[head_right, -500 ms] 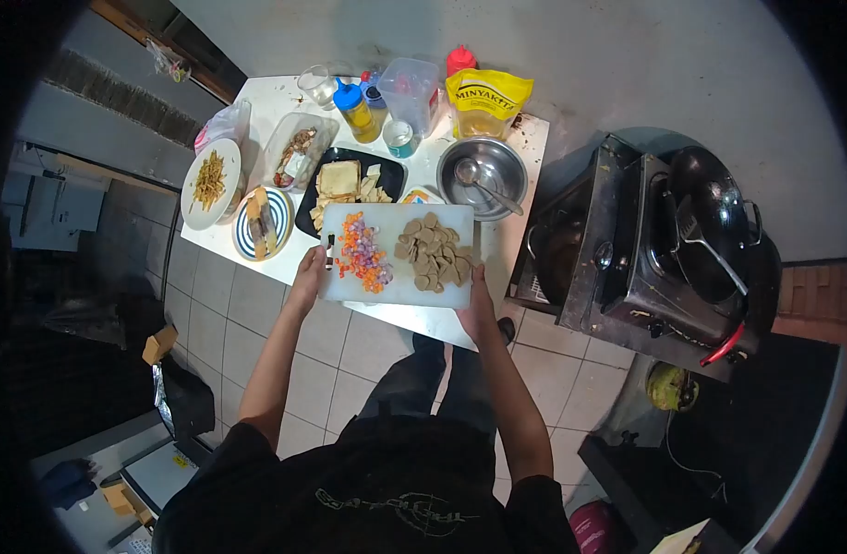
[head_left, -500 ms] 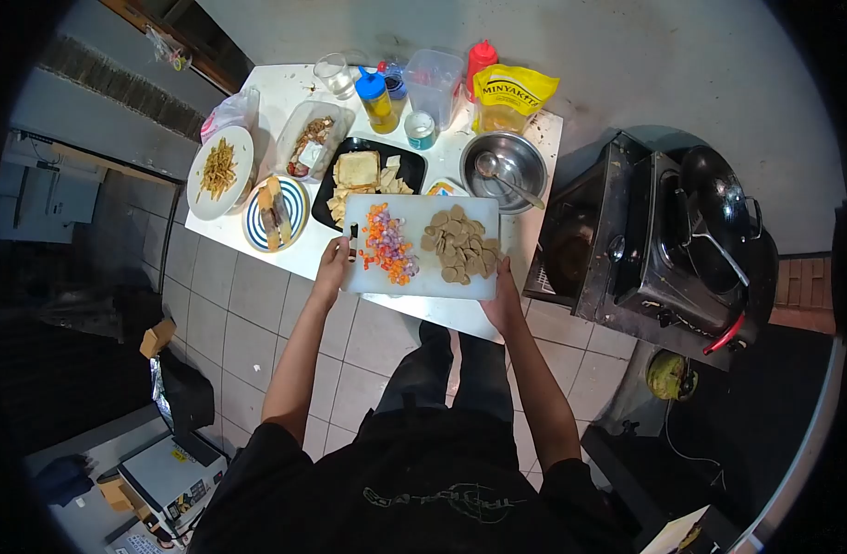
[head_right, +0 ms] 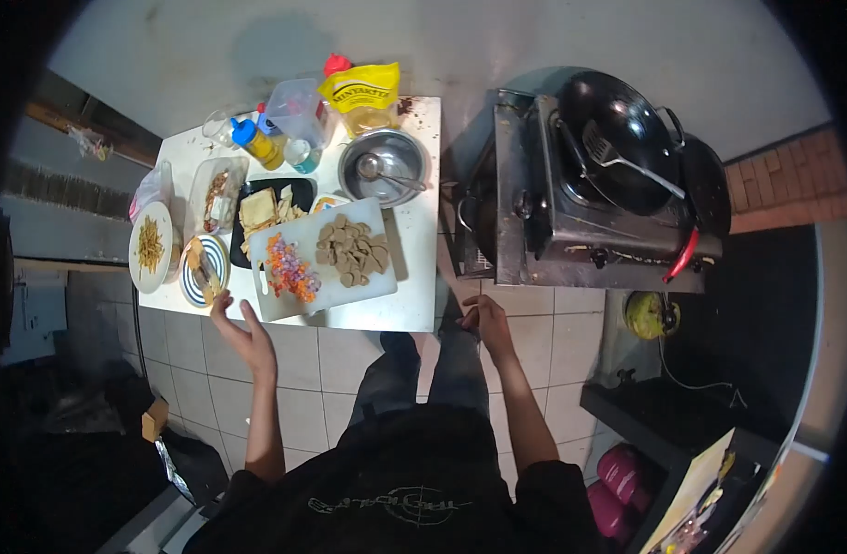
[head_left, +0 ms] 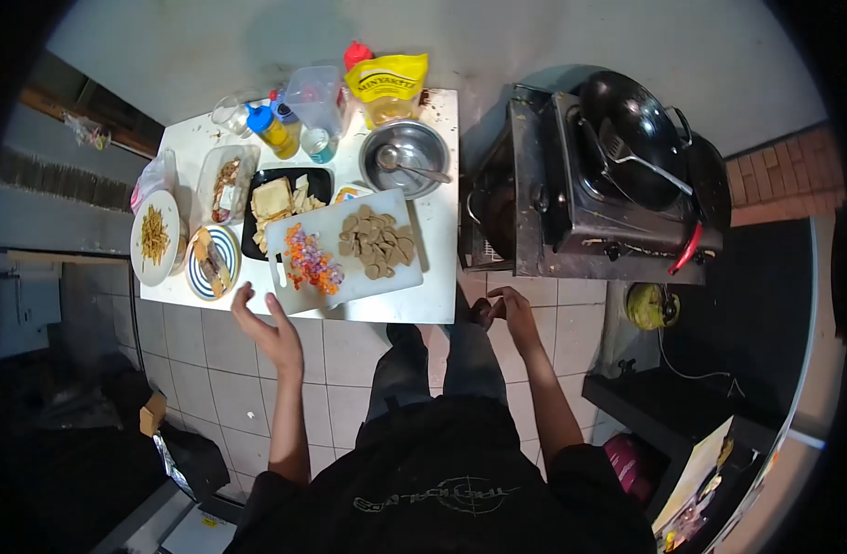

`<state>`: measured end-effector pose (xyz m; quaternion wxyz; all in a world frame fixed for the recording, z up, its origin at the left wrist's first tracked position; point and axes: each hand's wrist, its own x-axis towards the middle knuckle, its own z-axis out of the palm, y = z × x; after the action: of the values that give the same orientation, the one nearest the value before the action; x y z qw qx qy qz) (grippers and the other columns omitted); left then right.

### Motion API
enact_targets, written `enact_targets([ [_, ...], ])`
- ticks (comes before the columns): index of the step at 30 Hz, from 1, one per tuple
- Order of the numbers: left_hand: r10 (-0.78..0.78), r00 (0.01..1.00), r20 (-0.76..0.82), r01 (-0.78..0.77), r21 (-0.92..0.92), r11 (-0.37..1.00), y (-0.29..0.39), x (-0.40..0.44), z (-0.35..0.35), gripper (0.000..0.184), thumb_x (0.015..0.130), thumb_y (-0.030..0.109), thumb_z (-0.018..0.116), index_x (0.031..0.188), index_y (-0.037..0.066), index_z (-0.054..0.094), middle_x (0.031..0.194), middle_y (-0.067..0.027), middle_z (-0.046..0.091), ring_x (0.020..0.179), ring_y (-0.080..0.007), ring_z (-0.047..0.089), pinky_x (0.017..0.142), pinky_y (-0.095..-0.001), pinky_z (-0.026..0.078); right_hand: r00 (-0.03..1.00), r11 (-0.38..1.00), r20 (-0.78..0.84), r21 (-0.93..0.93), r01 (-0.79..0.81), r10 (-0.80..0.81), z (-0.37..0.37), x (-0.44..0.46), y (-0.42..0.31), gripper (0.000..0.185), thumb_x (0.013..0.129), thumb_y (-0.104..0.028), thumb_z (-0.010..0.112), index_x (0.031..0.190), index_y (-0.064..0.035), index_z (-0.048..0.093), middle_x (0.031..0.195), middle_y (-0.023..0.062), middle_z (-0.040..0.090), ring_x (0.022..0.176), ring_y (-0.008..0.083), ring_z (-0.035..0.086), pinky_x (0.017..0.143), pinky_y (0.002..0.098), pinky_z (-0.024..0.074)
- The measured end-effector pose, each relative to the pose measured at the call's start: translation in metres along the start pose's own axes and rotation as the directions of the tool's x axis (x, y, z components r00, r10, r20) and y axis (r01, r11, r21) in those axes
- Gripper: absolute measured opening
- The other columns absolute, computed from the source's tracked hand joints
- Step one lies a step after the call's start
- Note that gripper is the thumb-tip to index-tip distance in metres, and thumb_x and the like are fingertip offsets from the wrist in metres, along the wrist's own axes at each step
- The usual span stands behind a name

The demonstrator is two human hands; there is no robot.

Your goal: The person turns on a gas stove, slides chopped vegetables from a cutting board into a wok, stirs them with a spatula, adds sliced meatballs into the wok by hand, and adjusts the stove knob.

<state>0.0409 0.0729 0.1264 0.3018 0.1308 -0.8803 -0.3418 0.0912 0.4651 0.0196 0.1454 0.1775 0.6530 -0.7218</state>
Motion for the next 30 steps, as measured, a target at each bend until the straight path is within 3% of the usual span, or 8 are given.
enact_targets([
  [1,0.048,0.998,0.038,-0.047,-0.012,0.999,0.013,-0.009,0.002,0.033,0.092,0.012,0.054,0.119,-0.005,0.047,0.115,-0.0181,0.049,0.106,-0.0299,0.047,0.094,-0.0397,0.036,0.998,0.993,-0.051,-0.106,-0.046,0.041,-0.009,-0.01,-0.01,0.031,0.101,-0.026,0.039,0.11,-0.0005,0.055,0.08,0.0088,0.065,0.076,0.0167,0.065,0.072,0.0297,0.0512],
  [5,0.104,0.977,0.185,-0.082,-0.123,0.989,0.064,-0.048,0.025,0.032,0.089,0.009,0.056,0.117,-0.004,0.047,0.11,-0.0183,0.048,0.101,-0.0301,0.047,0.09,-0.0386,0.038,0.992,0.995,-0.118,-0.092,-0.044,0.033,-0.049,-0.042,-0.046,0.025,0.101,-0.02,0.042,0.112,-0.0007,0.052,0.083,0.0084,0.063,0.077,0.0164,0.064,0.069,0.0276,0.0497],
  [13,0.265,0.838,0.478,-0.119,-0.314,0.942,0.19,-0.136,0.132,0.02,0.085,0.009,0.063,0.101,0.0,0.057,0.1,-0.0161,0.05,0.092,-0.0324,0.053,0.079,-0.0391,0.045,0.972,0.958,-0.097,-0.214,0.192,-0.216,-0.221,-0.078,-0.072,0.033,0.102,-0.029,0.042,0.093,-0.0008,0.056,0.081,0.0052,0.059,0.069,0.0109,0.06,0.064,0.0236,0.0463],
  [16,0.268,0.833,0.484,-0.153,-0.263,0.952,0.259,-0.172,0.182,0.017,0.085,0.014,0.065,0.091,-0.001,0.059,0.096,-0.0148,0.052,0.092,-0.0335,0.054,0.079,-0.0409,0.045,0.996,0.978,-0.062,-0.202,0.054,-0.068,-0.3,-0.082,-0.071,0.032,0.102,-0.027,0.04,0.093,-0.0005,0.056,0.079,0.0046,0.058,0.07,0.011,0.06,0.062,0.0238,0.0462],
  [20,0.26,0.861,0.438,-0.199,-0.18,0.963,0.322,-0.223,0.259,0.02,0.085,0.021,0.066,0.084,0.001,0.061,0.095,-0.0142,0.052,0.091,-0.0331,0.053,0.077,-0.042,0.043,0.954,0.901,0.024,-0.322,0.289,-0.298,-0.356,-0.084,-0.093,0.029,0.102,-0.026,0.04,0.102,-0.0005,0.055,0.076,0.0055,0.058,0.068,0.013,0.061,0.061,0.0253,0.0481],
  [26,0.328,0.832,0.447,-0.444,0.183,0.877,0.378,-0.267,0.317,0.034,0.086,0.035,0.062,0.079,0.002,0.065,0.094,-0.0123,0.053,0.086,-0.0299,0.049,0.076,-0.0408,0.04,0.98,0.976,0.097,-0.115,0.185,-0.174,-0.415,-0.078,-0.089,0.026,0.102,-0.024,0.042,0.106,-0.0015,0.055,0.076,0.0061,0.06,0.068,0.013,0.062,0.063,0.0248,0.0489],
  [28,0.367,0.825,0.43,-0.473,0.168,0.865,0.375,-0.277,0.336,0.033,0.088,0.035,0.058,0.083,0.003,0.064,0.093,-0.0129,0.054,0.088,-0.0302,0.051,0.076,-0.0416,0.042,0.981,0.98,0.107,-0.099,0.175,-0.164,-0.426,-0.071,-0.084,0.027,0.101,-0.025,0.043,0.106,-0.0018,0.055,0.077,0.0061,0.06,0.068,0.0127,0.062,0.063,0.0244,0.0487],
  [30,0.24,0.821,0.519,-0.414,0.25,0.875,0.373,-0.288,0.347,0.029,0.088,0.033,0.057,0.083,0.005,0.061,0.091,-0.0131,0.056,0.088,-0.0304,0.054,0.075,-0.0425,0.043,0.981,0.985,0.128,-0.069,0.159,-0.149,-0.432,-0.072,-0.073,0.026,0.102,-0.025,0.042,0.106,-0.0027,0.055,0.077,0.0065,0.061,0.068,0.0123,0.062,0.062,0.0237,0.0482],
])
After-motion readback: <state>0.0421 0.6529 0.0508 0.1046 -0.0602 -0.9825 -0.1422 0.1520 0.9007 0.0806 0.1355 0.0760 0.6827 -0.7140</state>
